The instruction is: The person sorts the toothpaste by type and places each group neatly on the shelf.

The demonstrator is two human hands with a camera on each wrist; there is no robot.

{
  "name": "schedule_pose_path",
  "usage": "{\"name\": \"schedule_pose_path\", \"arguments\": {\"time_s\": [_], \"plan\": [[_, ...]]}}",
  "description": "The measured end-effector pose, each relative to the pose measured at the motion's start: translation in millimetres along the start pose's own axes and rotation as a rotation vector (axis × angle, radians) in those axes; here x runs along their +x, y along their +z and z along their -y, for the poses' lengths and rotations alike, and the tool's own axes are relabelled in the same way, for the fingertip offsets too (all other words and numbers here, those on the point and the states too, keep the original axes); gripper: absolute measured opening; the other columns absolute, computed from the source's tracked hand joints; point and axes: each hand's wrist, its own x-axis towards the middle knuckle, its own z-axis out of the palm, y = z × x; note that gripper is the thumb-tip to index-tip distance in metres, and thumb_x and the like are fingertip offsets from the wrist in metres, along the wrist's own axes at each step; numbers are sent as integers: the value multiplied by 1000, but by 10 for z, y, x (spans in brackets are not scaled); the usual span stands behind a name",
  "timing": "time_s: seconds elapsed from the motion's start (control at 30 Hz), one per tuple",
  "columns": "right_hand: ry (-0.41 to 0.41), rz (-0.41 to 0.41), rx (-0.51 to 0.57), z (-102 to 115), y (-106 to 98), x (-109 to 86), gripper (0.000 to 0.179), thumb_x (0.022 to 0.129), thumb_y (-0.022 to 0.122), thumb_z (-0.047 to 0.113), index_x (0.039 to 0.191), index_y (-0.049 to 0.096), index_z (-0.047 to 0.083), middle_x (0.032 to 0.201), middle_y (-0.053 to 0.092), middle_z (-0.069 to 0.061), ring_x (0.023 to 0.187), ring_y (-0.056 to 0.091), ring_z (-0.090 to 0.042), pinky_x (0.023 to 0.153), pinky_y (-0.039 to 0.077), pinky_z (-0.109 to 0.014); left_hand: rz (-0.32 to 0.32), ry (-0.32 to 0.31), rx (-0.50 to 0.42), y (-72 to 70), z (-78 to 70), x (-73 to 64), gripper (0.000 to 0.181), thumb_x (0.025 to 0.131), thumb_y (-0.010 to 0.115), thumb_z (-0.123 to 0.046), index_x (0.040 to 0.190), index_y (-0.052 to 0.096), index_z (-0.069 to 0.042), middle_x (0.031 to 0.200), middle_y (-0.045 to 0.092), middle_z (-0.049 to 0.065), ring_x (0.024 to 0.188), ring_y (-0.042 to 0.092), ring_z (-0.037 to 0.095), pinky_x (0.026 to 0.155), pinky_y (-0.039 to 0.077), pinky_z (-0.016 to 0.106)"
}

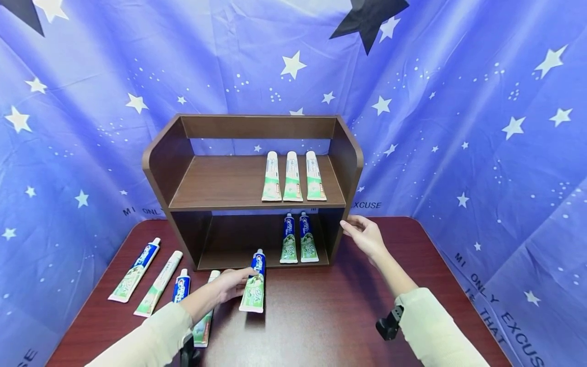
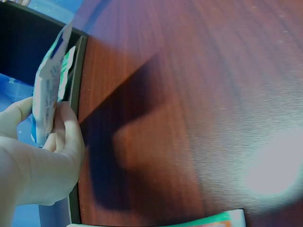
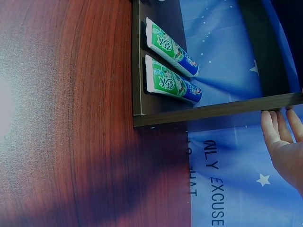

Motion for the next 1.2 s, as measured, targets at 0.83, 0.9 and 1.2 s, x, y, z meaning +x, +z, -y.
{"name": "schedule_pose_path", "arguments": {"time_s": [0.83, 0.9, 1.2], "plan": [[25, 15, -29, -26, 6, -17, 53, 96, 58, 18, 135, 41, -14, 106, 61, 2, 81, 64, 8, 84, 54, -12, -215, 73, 116, 204, -381, 760, 36, 78, 72, -14, 103, 63, 9, 83, 70, 10, 70, 67, 17, 78, 61, 36], [25, 18, -36, -18, 9, -15, 53, 96, 58, 19, 134, 42, -14, 107, 61, 0, 82, 64, 8, 86, 54, -13, -196, 123, 95, 155, -321, 990, 35, 76, 76, -17, 99, 65, 7, 85, 71, 12, 72, 68, 19, 76, 61, 36], [18, 9, -31, 8, 2, 4, 50, 95, 59, 18, 132, 44, -14, 100, 60, 8, 81, 65, 6, 82, 53, -10, -354, 137, 260, 274, -600, 1059, 23, 80, 72, -16, 94, 67, 1, 89, 65, 8, 79, 58, 19, 81, 56, 36]]}}
